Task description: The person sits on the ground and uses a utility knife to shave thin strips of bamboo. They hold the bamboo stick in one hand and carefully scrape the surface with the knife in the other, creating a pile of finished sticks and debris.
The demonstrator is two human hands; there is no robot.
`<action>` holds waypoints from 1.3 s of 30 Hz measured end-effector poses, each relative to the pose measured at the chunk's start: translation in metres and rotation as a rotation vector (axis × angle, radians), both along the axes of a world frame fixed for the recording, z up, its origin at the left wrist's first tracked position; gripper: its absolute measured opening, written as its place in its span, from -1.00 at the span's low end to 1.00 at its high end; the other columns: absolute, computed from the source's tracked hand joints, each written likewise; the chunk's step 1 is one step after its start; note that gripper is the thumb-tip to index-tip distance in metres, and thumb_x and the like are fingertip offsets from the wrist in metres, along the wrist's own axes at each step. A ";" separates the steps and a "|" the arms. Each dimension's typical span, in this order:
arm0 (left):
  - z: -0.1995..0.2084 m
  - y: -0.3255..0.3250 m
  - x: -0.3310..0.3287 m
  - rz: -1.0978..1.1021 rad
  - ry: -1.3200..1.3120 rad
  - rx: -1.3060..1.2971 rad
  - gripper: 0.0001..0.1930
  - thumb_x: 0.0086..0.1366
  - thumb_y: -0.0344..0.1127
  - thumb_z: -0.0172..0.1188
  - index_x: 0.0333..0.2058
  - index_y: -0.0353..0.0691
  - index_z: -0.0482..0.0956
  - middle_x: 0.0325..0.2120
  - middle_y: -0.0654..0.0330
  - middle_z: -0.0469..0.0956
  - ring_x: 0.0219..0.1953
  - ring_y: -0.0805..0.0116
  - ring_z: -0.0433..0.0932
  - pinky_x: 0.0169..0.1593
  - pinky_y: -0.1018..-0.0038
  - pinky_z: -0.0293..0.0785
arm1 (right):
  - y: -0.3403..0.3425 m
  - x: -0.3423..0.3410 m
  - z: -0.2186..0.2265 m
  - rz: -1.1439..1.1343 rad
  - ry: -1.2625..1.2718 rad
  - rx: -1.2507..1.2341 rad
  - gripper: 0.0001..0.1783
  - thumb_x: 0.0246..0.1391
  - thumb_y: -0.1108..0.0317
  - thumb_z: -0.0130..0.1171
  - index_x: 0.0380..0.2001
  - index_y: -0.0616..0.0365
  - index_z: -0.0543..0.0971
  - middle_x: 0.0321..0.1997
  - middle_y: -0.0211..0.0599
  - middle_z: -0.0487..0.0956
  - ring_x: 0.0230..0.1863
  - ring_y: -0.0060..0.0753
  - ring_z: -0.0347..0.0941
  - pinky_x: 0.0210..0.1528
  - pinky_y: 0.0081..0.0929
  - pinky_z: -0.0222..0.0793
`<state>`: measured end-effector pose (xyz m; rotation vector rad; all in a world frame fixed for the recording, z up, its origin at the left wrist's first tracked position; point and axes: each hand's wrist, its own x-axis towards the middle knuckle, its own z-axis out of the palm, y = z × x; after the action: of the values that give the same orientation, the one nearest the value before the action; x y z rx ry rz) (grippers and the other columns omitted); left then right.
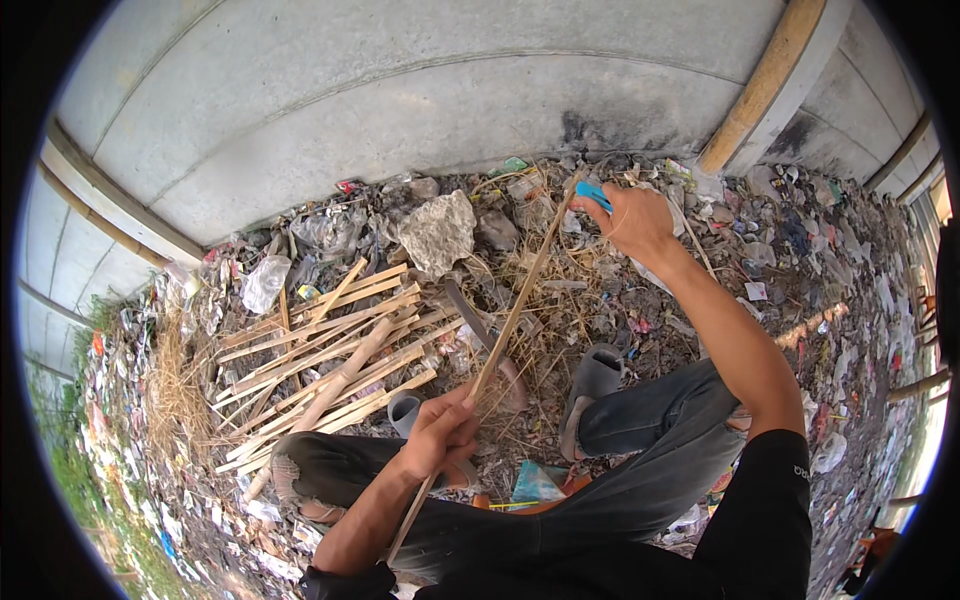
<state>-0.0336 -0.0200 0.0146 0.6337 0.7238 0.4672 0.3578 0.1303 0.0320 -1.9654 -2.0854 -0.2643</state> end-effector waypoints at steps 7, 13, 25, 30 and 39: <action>0.000 0.000 -0.002 0.042 -0.072 -0.139 -0.49 0.55 -0.16 -0.02 0.40 -0.13 0.25 -0.69 0.46 0.07 -0.75 0.66 -0.04 -0.73 0.66 -0.02 | 0.002 0.003 0.003 0.021 -0.097 0.005 -0.37 0.35 -0.25 -0.04 -0.26 0.15 0.66 -0.64 -0.14 0.58 -0.58 -0.04 0.58 -0.57 -0.14 0.46; -0.004 -0.003 -0.006 0.025 -0.472 -0.515 -0.42 0.55 -0.15 -0.01 0.44 -0.09 0.11 -0.72 0.40 0.13 -0.84 0.62 -0.03 -0.78 0.64 -0.05 | 0.004 0.018 -0.010 0.160 -0.123 0.241 -0.46 0.32 -0.21 0.03 -0.23 0.06 0.65 -0.52 -0.14 0.64 -0.48 -0.04 0.62 -0.51 -0.11 0.48; 0.005 -0.004 0.000 0.007 -0.177 -0.247 -0.42 0.53 -0.13 0.04 0.42 -0.14 0.18 -0.73 0.41 0.13 -0.86 0.62 0.02 -0.78 0.64 -0.04 | -0.006 0.026 0.008 0.226 0.511 0.138 -0.45 0.13 -0.15 0.35 -0.08 0.11 0.65 -0.53 -0.28 0.59 -0.53 -0.26 0.54 -0.41 -0.31 0.45; 0.004 -0.009 0.005 -0.041 -0.090 -0.139 -0.47 0.57 -0.18 -0.03 0.42 -0.17 0.21 -0.71 0.44 0.08 -0.81 0.63 -0.01 -0.74 0.65 -0.03 | -0.006 0.023 0.009 0.314 0.332 0.219 -0.64 0.11 0.16 0.41 -0.10 0.14 0.68 -0.18 -0.24 0.67 -0.27 -0.19 0.63 -0.21 -0.32 0.53; -0.010 -0.016 0.010 -0.081 -0.012 0.105 -0.48 0.59 -0.24 -0.07 0.43 -0.21 0.18 -0.66 0.47 0.07 -0.69 0.67 0.02 -0.62 0.63 -0.01 | -0.009 0.024 0.012 0.234 0.411 0.195 -0.74 0.25 0.21 0.30 -0.30 0.24 0.66 -0.57 -0.18 0.52 -0.54 -0.36 0.43 -0.46 -0.30 0.27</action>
<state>-0.0232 -0.0362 0.0050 0.7551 0.6626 0.4357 0.3815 0.1212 0.0442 -1.4977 -1.9124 -0.0118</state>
